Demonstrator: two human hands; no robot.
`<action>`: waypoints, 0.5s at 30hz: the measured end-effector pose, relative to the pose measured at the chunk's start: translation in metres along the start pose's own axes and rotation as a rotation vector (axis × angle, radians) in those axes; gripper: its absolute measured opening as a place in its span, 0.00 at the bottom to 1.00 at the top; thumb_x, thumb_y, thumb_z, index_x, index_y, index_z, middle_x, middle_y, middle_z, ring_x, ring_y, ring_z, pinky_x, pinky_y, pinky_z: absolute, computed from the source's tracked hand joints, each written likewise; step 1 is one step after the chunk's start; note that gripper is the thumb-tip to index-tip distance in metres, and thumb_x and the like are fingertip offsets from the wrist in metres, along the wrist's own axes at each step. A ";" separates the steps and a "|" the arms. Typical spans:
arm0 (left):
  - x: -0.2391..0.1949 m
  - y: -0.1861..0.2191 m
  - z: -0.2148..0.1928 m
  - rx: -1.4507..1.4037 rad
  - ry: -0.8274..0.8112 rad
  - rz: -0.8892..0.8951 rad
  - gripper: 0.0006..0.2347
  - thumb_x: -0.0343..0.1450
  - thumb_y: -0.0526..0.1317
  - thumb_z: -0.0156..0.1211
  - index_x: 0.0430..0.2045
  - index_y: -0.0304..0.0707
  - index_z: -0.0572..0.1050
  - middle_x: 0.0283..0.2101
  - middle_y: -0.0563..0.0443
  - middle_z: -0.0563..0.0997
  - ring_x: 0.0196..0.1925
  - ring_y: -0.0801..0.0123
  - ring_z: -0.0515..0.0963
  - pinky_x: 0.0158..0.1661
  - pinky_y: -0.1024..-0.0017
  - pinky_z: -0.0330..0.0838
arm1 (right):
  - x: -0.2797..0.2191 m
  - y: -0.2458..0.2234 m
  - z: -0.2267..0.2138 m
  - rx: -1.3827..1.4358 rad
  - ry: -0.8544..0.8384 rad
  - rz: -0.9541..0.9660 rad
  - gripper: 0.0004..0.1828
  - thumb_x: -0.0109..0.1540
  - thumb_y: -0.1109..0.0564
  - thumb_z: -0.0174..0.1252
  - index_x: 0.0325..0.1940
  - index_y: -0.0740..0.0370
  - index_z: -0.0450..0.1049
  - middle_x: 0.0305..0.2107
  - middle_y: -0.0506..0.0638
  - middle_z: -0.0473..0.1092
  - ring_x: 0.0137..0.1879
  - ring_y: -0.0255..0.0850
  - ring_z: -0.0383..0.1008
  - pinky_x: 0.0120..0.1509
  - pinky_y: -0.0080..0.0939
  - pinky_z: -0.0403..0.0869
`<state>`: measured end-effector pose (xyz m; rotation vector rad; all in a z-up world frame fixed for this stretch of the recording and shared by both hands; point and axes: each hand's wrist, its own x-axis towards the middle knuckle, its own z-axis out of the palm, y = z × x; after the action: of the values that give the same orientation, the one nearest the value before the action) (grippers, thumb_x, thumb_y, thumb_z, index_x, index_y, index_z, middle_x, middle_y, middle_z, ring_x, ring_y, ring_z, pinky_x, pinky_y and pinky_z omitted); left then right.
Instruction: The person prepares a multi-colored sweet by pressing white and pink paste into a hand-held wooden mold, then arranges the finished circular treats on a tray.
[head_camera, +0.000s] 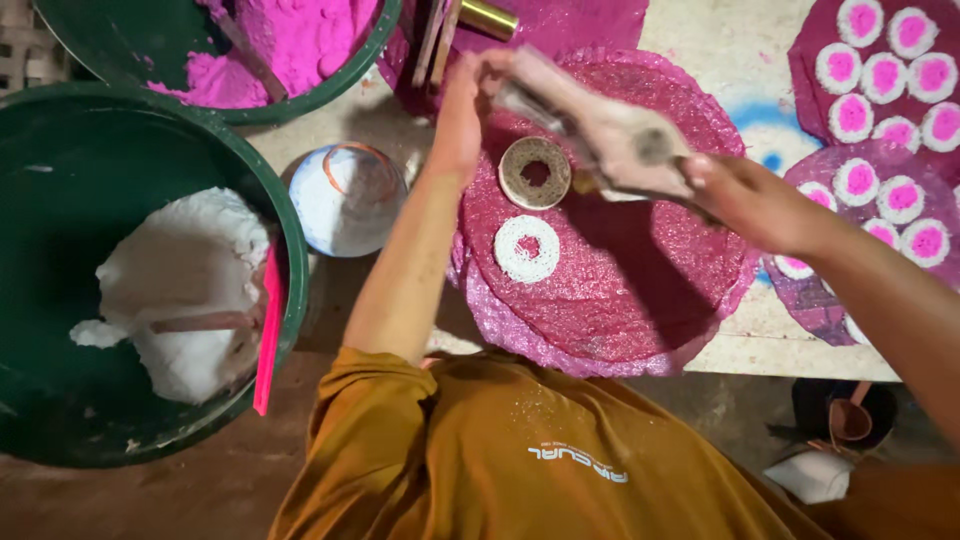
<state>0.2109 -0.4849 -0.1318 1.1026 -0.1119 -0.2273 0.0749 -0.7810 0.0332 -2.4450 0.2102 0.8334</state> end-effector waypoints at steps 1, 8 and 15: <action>0.001 -0.006 -0.013 0.412 0.024 0.064 0.19 0.77 0.53 0.44 0.51 0.39 0.75 0.51 0.44 0.78 0.56 0.61 0.77 0.59 0.65 0.68 | -0.006 0.016 -0.001 0.085 0.017 0.008 0.43 0.71 0.30 0.22 0.45 0.67 0.72 0.28 0.58 0.70 0.34 0.49 0.71 0.38 0.50 0.74; -0.033 -0.045 -0.049 0.027 -0.088 -0.195 0.19 0.76 0.29 0.49 0.64 0.32 0.68 0.62 0.39 0.75 0.63 0.59 0.74 0.63 0.65 0.68 | -0.042 0.084 0.040 1.062 0.243 -0.042 0.40 0.69 0.29 0.18 0.58 0.59 0.65 0.33 0.54 0.70 0.39 0.45 0.71 0.45 0.49 0.72; -0.179 -0.028 0.011 0.264 0.280 0.099 0.25 0.72 0.29 0.58 0.65 0.34 0.59 0.65 0.38 0.65 0.68 0.53 0.64 0.68 0.58 0.59 | -0.073 0.082 0.102 1.363 0.232 -0.437 0.45 0.65 0.18 0.39 0.64 0.60 0.62 0.40 0.54 0.68 0.42 0.49 0.67 0.46 0.51 0.67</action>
<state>0.0314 -0.4644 -0.1476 1.3770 0.0555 0.0333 -0.0619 -0.7970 -0.0268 -1.1887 0.2098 0.0691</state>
